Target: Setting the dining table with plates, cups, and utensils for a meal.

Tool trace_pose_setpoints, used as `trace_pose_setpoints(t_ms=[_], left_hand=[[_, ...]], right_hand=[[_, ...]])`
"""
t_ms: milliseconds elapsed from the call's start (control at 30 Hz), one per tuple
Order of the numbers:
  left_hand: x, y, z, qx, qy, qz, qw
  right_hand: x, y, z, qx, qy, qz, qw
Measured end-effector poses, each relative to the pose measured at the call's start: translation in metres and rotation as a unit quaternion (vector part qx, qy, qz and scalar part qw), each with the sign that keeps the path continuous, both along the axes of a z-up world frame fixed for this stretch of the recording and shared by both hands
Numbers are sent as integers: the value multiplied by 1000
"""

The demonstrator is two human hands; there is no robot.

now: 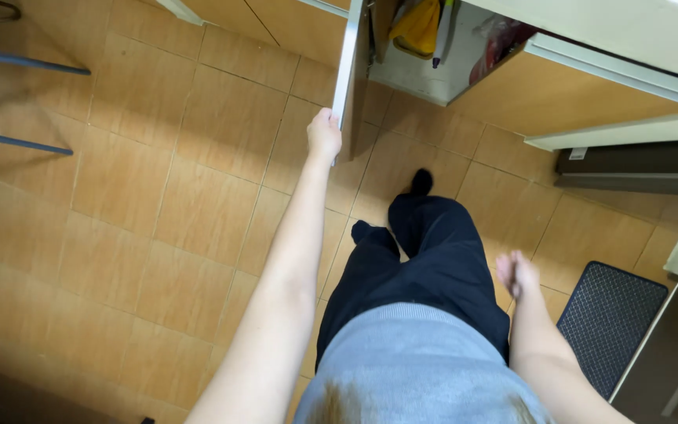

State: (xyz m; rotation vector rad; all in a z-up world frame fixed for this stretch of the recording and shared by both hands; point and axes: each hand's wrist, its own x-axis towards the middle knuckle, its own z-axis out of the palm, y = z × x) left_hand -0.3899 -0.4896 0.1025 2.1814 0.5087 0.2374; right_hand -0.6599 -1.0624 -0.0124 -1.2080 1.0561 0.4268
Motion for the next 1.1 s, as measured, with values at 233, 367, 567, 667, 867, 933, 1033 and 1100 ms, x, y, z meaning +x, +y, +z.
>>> trace_pose_setpoints(t_ms=[233,367,567,667,867,933,1033,1100], left_hand=[[16,-69,-15,-128,89,32,987],[41,-155,-37,-413,39,140,899],[129,-250,-24,-577,44,163,799],[161,-271,28,-612,75,197,763],[208,-283,-13,-624,32,263,735],[212,-284,-24,-609,24,271,745],[219,-281,-33,-605,16,280,746],[225,-282,-31,-618,22,284,733]], right_hand=[[-82,-102,-22,-85,277,83,954],[33,-72,48,-97,122,143,977],[191,-52,111,-111,-57,253,959],[223,-75,115,-97,-118,294,943],[177,-151,65,-132,-31,220,966],[147,-168,53,-125,22,216,968],[110,-178,32,-111,110,212,965],[103,-173,30,-108,149,211,960]])
